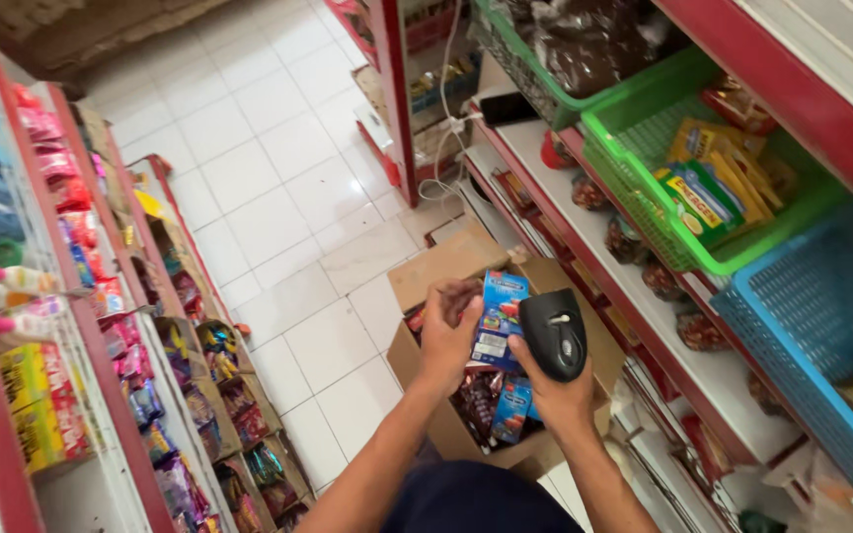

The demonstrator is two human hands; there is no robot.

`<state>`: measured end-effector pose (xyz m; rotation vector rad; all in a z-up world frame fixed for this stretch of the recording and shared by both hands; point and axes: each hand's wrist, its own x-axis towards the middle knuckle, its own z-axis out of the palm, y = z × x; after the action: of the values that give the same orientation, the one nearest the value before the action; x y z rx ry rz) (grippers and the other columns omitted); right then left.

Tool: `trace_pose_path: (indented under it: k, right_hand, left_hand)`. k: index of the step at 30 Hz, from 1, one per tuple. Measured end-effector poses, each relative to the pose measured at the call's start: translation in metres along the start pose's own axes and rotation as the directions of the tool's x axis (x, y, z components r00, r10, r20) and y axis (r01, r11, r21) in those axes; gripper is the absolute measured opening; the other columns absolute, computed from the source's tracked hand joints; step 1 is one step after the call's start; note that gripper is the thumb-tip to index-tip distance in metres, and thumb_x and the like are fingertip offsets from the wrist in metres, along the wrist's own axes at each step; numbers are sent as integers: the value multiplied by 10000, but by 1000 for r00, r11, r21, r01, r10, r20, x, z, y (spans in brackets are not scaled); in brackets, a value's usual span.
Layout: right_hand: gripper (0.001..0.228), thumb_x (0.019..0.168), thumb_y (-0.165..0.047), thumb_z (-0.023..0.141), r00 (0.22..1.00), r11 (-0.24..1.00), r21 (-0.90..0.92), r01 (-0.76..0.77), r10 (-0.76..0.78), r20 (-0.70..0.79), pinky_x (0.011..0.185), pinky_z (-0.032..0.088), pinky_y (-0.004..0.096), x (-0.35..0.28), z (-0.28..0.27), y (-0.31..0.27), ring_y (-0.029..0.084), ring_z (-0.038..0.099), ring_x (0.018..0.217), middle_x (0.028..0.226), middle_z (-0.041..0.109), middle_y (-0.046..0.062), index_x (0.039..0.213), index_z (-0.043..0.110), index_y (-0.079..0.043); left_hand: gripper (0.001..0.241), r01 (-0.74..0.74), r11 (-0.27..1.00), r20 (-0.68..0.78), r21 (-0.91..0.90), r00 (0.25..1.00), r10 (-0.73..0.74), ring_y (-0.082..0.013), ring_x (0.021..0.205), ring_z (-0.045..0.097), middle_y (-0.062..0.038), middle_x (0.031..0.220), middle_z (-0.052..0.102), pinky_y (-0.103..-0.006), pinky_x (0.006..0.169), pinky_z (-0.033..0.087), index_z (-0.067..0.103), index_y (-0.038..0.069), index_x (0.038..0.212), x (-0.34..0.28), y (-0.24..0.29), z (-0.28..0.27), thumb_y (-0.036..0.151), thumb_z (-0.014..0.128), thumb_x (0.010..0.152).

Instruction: The person takes Dettol floor cleaner sachets and small boxes from a cardboard box, wipes them with a cloth, scans them with a handheld barcode scanner, and places them on store shelves. The person repeats this process for multiple items.

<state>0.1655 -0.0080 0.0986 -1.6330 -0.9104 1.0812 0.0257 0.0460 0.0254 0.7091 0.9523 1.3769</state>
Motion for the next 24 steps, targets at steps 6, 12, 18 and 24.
trace_pose_path:
  k: [6, 12, 18, 24]
  right_hand:
    - [437, 802, -151, 842, 990, 974, 214, 69, -93, 104, 781, 555, 285, -4, 16, -7, 121, 674, 914, 1069, 713, 49, 1183, 667, -27]
    - [356, 882, -138, 779, 964, 963, 221, 154, -196, 181, 858, 561, 272, -7, 12, -13, 123, 697, 982, 1095, 737, 49, 1201, 688, -9]
    - [316, 884, -143, 764, 968, 989, 133, 68, -98, 231, 747, 582, 306, -22, -3, -4, 161, 729, 816, 982, 750, 83, 1158, 700, -1]
    - [335, 836, -149, 806, 950, 984, -10, 177, -169, 262, 828, 570, 293, -42, -6, -2, 126, 720, 909, 1003, 785, 74, 1118, 726, 13]
  left_hand:
    - [451, 487, 806, 228, -338, 873, -432, -253, 1110, 690, -117, 1289, 675, -457, 983, 536, 576, 158, 1349, -3, 37, -14, 439, 540, 999]
    - [673, 435, 772, 210, -463, 900, -381, -229, 1115, 678, -87, 1231, 703, -454, 1008, 511, 625, 106, 1333, -10, 46, -13, 650, 429, 990]
    - [774, 332, 774, 57, -539, 931, -360, -247, 1042, 664, -103, 1171, 702, -453, 979, 501, 631, 95, 1298, 4, 44, -2, 743, 361, 971]
    - [768, 321, 739, 91, -592, 938, -335, -269, 1007, 685, -119, 1149, 708, -453, 933, 537, 615, 95, 1321, 7, 20, 13, 720, 315, 991]
